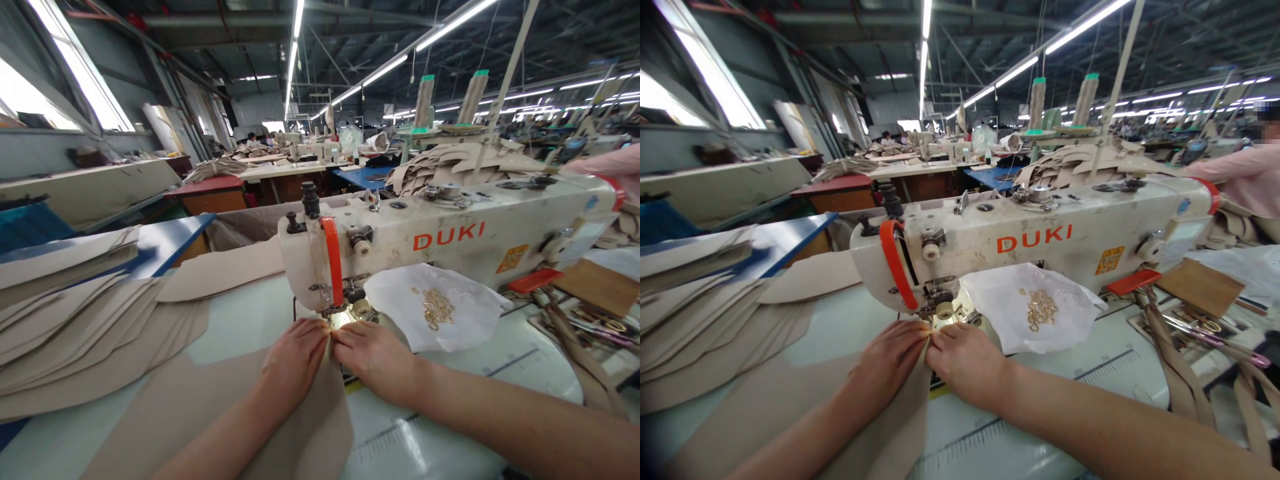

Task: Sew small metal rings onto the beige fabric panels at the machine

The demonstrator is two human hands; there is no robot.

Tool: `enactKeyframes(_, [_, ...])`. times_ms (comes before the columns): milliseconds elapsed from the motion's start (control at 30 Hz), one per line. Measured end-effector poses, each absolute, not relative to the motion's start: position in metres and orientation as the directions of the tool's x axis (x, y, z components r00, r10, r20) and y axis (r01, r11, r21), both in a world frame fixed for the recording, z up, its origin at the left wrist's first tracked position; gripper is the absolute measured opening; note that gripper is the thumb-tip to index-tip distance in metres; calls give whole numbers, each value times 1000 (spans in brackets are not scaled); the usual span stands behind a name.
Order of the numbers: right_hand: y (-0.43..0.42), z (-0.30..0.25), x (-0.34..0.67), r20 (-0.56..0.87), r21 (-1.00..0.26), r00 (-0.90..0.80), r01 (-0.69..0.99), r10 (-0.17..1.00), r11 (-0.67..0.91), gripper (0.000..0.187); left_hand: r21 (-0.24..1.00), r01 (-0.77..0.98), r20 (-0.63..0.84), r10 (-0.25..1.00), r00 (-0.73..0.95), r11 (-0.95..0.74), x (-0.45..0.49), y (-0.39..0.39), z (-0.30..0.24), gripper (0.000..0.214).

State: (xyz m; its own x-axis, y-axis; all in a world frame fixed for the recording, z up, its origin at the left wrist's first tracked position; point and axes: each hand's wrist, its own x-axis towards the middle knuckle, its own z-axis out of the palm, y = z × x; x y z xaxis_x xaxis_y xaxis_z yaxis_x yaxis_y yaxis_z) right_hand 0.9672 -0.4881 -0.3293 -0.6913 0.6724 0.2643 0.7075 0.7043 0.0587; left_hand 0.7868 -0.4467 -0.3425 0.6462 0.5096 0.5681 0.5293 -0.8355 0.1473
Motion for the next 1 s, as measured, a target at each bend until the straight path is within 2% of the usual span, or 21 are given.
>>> enactKeyframes(300, [-485,-330,969,283,11,-674,714,682,701,6,167,514,608,498,618,-842,787,-442,-344,23])
enactKeyframes(700, [-480,-329,968,311,37,-676,711,668,702,6,170,541,647,507,570,-824,788,-438,-341,24])
enactKeyframes(1000, [-483,-332,968,297,-5,-654,727,695,687,7,177,564,628,533,567,-807,788,-440,-341,23])
